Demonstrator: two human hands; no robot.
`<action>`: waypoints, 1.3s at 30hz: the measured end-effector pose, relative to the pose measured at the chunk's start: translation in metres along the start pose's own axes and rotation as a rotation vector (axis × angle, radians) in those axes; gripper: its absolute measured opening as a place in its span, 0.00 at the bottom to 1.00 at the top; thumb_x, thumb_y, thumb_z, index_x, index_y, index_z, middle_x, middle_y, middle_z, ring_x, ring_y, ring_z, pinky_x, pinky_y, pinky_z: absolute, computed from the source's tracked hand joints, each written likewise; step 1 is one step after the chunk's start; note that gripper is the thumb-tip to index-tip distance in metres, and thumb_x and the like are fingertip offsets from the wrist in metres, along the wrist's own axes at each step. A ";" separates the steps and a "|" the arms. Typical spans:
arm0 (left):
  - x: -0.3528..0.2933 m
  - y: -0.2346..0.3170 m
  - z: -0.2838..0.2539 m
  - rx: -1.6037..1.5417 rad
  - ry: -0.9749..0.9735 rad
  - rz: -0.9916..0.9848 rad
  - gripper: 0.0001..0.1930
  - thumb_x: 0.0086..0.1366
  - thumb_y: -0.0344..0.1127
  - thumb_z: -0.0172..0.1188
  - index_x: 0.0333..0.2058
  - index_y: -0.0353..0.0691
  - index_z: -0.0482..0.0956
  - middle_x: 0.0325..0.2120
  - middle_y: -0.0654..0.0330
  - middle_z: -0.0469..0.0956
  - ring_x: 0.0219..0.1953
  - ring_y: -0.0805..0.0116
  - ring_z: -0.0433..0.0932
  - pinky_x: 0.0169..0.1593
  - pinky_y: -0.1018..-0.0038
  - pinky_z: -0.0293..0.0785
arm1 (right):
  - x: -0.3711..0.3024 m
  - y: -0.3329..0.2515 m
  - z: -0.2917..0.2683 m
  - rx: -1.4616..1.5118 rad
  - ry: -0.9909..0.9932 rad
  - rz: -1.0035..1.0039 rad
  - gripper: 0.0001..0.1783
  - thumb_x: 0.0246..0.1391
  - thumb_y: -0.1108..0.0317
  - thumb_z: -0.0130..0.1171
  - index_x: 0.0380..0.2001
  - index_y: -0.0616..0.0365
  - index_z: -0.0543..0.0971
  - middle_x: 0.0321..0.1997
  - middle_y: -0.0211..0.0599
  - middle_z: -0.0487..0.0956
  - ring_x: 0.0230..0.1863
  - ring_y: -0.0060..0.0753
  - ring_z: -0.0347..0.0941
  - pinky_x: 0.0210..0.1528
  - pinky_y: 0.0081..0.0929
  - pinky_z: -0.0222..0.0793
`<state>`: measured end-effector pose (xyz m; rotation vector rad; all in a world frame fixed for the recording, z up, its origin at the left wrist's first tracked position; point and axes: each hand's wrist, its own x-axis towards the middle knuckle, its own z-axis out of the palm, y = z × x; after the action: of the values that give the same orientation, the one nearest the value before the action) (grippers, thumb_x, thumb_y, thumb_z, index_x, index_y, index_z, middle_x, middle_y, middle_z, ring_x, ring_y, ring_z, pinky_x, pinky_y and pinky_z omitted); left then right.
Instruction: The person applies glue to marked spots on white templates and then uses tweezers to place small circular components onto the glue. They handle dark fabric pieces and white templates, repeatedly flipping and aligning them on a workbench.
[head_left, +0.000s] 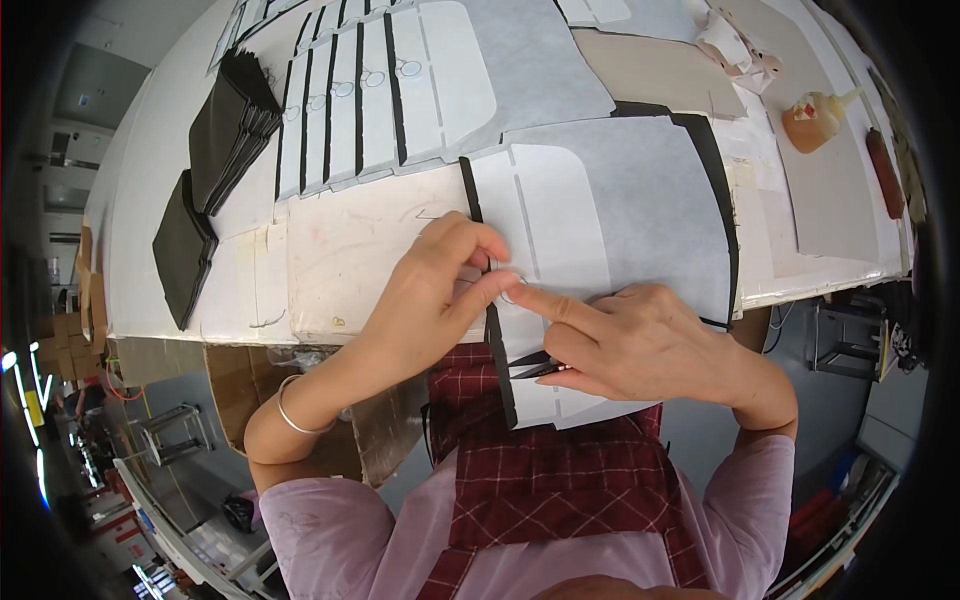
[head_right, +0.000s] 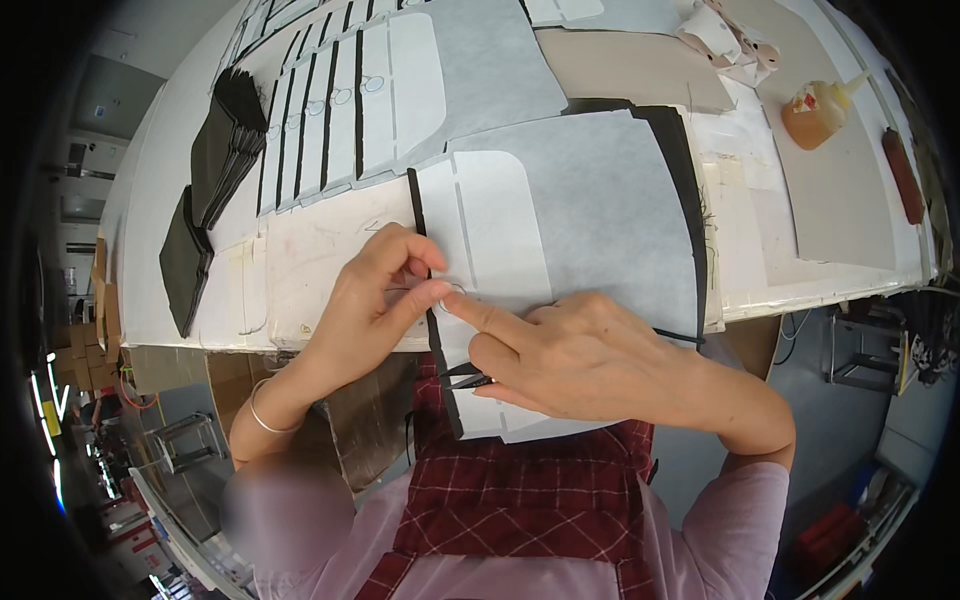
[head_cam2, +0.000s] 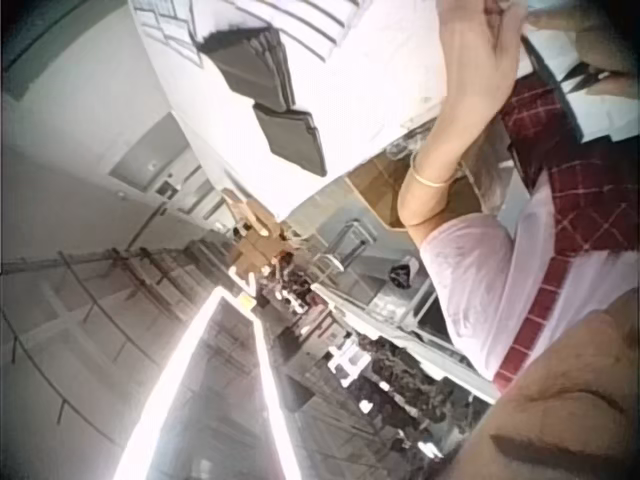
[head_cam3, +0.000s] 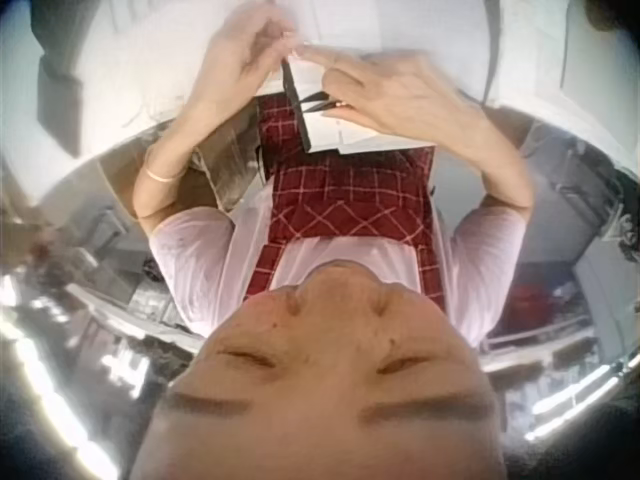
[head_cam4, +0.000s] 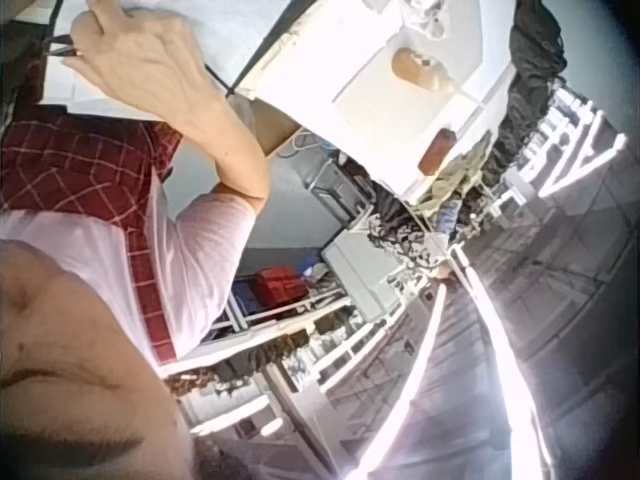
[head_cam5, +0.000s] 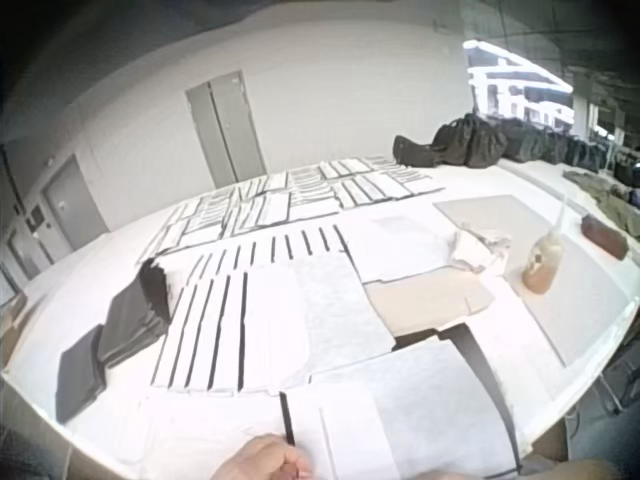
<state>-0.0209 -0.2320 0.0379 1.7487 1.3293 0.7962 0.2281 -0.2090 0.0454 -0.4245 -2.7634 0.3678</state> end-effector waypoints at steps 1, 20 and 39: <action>-0.001 0.001 0.002 0.093 -0.026 0.075 0.03 0.70 0.28 0.59 0.37 0.36 0.74 0.31 0.63 0.72 0.33 0.72 0.71 0.39 0.76 0.70 | 0.000 0.000 0.000 0.004 -0.004 -0.002 0.22 0.55 0.48 0.66 0.22 0.52 0.72 0.65 0.37 0.75 0.15 0.17 0.69 0.15 0.18 0.64; -0.014 -0.001 -0.024 0.141 0.101 -0.129 0.05 0.66 0.26 0.63 0.36 0.33 0.75 0.25 0.63 0.74 0.25 0.75 0.68 0.31 0.78 0.67 | 0.001 0.000 -0.002 0.022 -0.026 0.014 0.22 0.55 0.48 0.66 0.22 0.53 0.72 0.65 0.37 0.76 0.17 0.20 0.71 0.16 0.20 0.66; -0.013 -0.004 -0.012 0.118 -0.041 0.001 0.09 0.63 0.24 0.65 0.41 0.34 0.77 0.31 0.62 0.73 0.27 0.75 0.67 0.30 0.77 0.65 | 0.003 0.000 -0.006 0.029 -0.031 0.025 0.22 0.55 0.49 0.66 0.21 0.54 0.73 0.63 0.37 0.78 0.14 0.23 0.69 0.16 0.20 0.65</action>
<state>-0.0360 -0.2418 0.0403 1.8473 1.3730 0.6909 0.2271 -0.2069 0.0514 -0.4499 -2.7817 0.4239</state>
